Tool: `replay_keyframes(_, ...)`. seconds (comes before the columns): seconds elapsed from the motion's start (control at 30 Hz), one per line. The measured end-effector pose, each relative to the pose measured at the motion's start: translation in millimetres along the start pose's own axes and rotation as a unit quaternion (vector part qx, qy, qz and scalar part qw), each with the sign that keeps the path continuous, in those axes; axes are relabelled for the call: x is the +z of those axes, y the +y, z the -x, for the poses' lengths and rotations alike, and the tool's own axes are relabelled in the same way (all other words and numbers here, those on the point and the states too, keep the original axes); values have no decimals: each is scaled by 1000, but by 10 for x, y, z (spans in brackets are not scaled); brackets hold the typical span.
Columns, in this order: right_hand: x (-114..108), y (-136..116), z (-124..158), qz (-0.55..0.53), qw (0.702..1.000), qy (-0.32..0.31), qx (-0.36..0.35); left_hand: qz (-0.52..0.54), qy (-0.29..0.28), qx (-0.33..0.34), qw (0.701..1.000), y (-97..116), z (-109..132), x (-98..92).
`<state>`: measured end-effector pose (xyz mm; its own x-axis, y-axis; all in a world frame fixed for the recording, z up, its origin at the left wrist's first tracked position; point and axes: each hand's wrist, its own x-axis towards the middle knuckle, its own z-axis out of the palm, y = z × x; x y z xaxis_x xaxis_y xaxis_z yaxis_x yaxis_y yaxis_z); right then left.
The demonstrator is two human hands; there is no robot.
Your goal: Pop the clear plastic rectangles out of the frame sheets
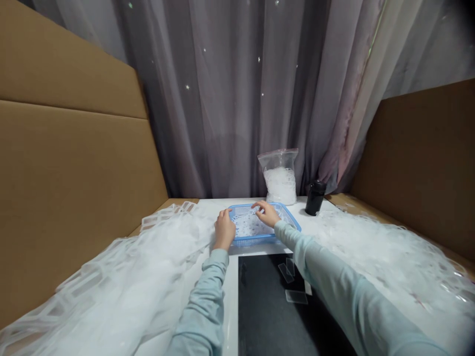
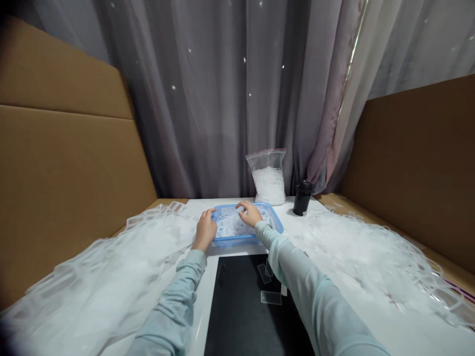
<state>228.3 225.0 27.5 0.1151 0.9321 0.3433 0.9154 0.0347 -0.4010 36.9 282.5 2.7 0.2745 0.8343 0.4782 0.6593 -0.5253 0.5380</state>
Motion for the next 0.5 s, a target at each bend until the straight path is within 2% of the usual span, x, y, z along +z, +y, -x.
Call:
replay_keyframes(0.1, -62, 203, 47, 24, 997, 43, 61, 0, -1, 3, 1000, -3, 0, 3)
replay_keyframes(0.23, -46, 402, 147, 39, 994, 19, 100, 1, -1, 5, 1000, -6, -6, 15)
replay_keyframes(0.37, -2, 348, 185, 22, 996, -22, 89, 1, 0, 5, 1000, -15, -9, 22)
replay_keyframes(0.43, -70, 262, 238, 6, 997, -20, 73, 3, 0, 7, 1000, -25, -7, 22)
replay_keyframes(0.5, -226, 188, 419, -10, 998, 2, 58, 5, 0, 9, 1000, -36, -5, 23)
